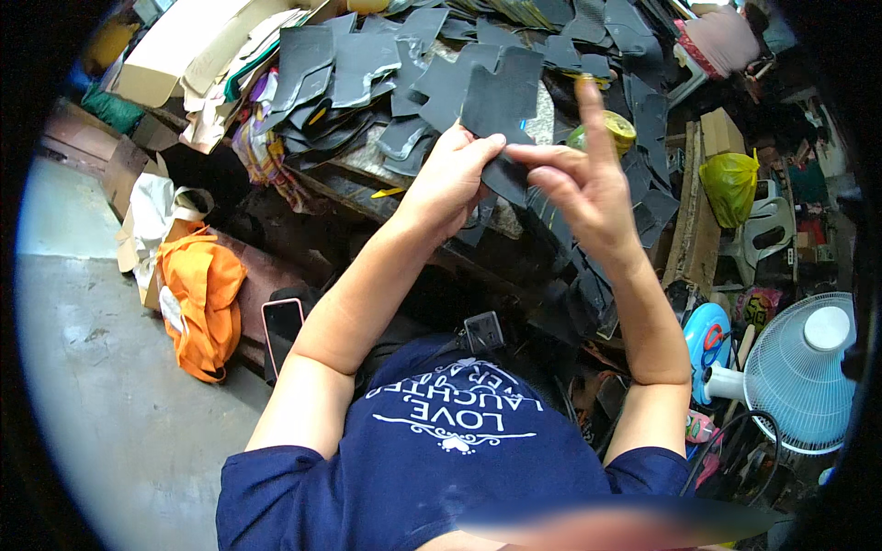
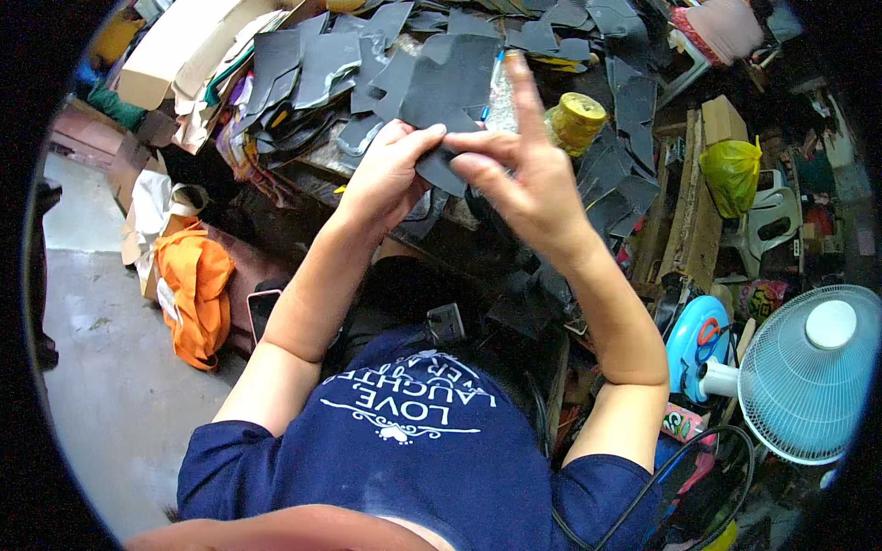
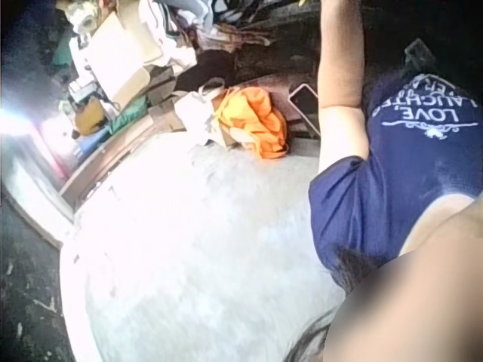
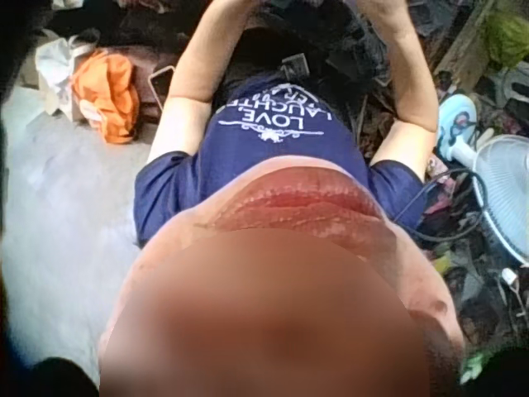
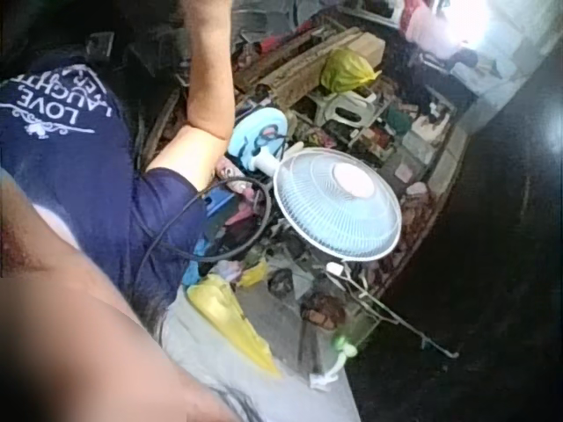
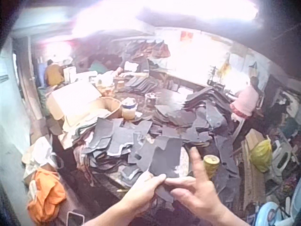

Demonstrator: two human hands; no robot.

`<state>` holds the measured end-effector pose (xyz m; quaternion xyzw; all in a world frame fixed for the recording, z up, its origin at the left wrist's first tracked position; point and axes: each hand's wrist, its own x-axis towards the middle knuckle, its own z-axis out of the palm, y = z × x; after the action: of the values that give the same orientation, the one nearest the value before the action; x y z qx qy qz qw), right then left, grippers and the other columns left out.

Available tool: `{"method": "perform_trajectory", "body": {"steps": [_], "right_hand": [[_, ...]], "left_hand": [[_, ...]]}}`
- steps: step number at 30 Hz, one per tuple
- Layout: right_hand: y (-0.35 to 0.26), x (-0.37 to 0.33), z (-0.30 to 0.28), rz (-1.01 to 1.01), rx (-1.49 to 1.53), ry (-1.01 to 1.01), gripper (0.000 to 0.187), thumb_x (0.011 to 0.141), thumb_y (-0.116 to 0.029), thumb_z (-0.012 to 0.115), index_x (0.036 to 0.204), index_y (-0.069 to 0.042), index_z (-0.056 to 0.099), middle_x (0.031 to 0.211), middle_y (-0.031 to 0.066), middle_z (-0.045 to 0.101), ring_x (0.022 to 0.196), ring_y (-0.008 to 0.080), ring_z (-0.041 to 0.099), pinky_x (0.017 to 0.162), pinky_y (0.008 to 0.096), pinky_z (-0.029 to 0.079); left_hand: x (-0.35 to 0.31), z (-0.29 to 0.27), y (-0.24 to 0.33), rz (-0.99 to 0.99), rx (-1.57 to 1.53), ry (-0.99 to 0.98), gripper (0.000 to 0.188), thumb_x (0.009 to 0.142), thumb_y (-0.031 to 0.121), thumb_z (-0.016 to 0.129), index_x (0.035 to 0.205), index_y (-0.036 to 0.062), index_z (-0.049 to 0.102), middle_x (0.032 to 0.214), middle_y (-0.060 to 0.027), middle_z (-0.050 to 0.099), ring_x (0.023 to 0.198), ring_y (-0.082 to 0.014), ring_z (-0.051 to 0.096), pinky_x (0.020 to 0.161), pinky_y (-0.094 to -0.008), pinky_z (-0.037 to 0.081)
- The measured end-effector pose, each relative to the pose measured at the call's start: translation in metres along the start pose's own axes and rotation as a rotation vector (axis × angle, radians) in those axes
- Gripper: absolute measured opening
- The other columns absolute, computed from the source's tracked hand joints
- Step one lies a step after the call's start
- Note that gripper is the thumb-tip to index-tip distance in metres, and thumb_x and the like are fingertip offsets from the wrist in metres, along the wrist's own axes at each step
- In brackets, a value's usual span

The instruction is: The person repeatedly picks up dark flat pieces from a table and rubs their edges with a small yellow cylindrical object. The person turns the pieces over and continues rubbing different edges, then places them back on the table.

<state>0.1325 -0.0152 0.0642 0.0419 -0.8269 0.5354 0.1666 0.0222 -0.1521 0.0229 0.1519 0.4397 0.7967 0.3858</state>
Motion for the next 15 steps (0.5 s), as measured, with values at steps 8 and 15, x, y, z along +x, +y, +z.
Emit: {"method": "perform_trajectory", "body": {"steps": [8,15], "right_hand": [[0.008,-0.010,-0.028,0.077,0.014,0.250,0.073,0.099,-0.014,0.055,0.156,-0.012,0.009,0.102,0.0157,0.069,0.086,0.0147,0.068,0.076,0.0271,0.055],[0.002,-0.016,-0.016,0.184,0.102,0.219,0.080,0.097,-0.012,0.057,0.157,-0.015,0.004,0.080,0.0064,0.066,0.068,0.0081,0.061,0.061,0.0212,0.050]], "left_hand": [[-0.008,-0.009,-0.002,-0.141,-0.191,-0.226,0.039,0.099,0.010,0.045,0.124,-0.0194,0.047,0.113,-0.0303,0.064,0.099,-0.0345,0.069,0.087,-0.0372,0.058],[-0.017,0.002,-0.010,-0.160,-0.143,-0.191,0.038,0.100,0.019,0.049,0.118,-0.0142,0.056,0.105,-0.0237,0.068,0.087,-0.0300,0.071,0.075,-0.0373,0.060]]}}
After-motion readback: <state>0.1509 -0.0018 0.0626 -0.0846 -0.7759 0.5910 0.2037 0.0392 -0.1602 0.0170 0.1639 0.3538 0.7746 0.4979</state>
